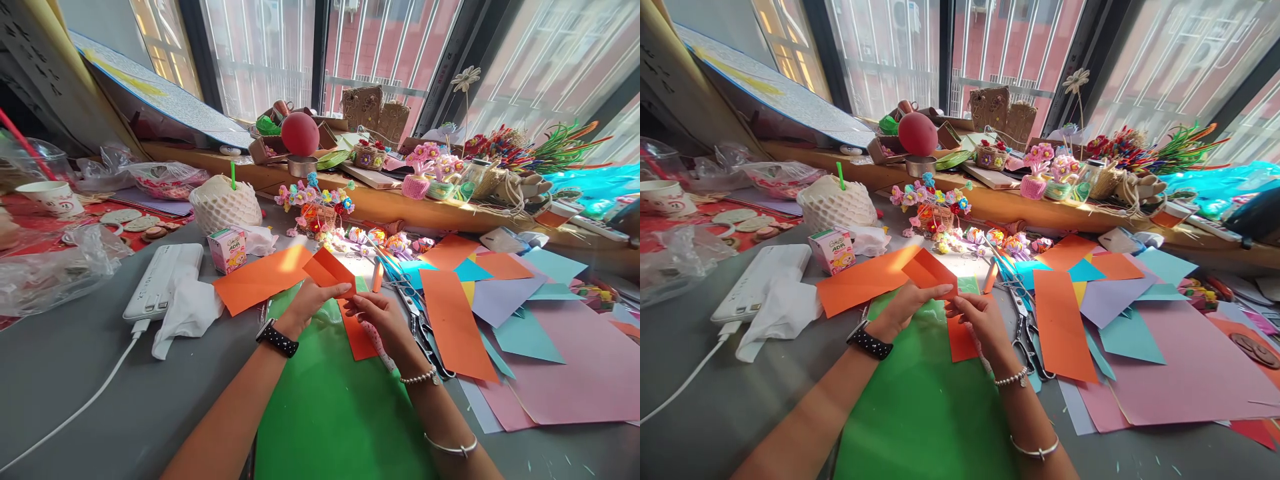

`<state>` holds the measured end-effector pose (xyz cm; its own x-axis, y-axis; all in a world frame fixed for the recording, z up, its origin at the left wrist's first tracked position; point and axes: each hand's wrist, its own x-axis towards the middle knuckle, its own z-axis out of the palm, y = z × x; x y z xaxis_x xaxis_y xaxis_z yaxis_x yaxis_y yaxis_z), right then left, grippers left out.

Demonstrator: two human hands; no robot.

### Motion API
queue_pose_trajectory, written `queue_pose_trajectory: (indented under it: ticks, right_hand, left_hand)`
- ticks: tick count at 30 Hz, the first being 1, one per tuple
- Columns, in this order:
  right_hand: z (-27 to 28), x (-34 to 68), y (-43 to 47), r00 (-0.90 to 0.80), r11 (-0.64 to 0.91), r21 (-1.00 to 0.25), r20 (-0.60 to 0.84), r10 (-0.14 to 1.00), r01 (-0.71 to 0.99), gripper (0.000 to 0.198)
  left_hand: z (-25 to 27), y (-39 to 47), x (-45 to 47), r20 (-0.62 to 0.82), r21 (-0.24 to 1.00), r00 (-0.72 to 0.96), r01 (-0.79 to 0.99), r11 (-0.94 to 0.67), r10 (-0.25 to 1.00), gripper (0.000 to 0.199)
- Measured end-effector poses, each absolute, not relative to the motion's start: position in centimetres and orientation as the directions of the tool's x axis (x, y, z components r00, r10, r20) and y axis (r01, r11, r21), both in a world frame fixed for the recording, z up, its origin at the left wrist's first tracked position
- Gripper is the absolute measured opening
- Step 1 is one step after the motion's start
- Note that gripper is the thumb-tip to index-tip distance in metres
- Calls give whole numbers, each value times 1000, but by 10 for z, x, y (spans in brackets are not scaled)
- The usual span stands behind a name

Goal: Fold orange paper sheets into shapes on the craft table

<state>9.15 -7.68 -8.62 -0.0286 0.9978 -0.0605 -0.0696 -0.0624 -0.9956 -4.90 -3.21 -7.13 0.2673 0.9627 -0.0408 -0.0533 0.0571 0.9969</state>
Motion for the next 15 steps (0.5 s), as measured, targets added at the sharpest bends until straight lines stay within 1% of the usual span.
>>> queue_pose_trajectory:
  ticks: [2, 7, 11, 15]
  right_hand:
    - [-86, 92, -77, -51, -59, -994, -55, 997, -91, 20]
    - [-88, 93, -75, -80, -66, -986, -54, 995, -156, 19]
    - [-91, 96, -73, 0, -79, -978, -81, 997, -193, 19]
    - [-91, 99, -72, 121, 7, -989, -11, 993, -146, 20]
  left_hand:
    - [-71, -32, -49, -51, 996, 266, -59, 69, 963, 28]
    - [-73, -31, -50, -85, 993, 265, -58, 103, 961, 28]
    - [-76, -29, -52, -67, 991, 258, -94, 95, 964, 19]
    - [-75, -29, -51, -89, 992, 353, -57, 116, 932, 19]
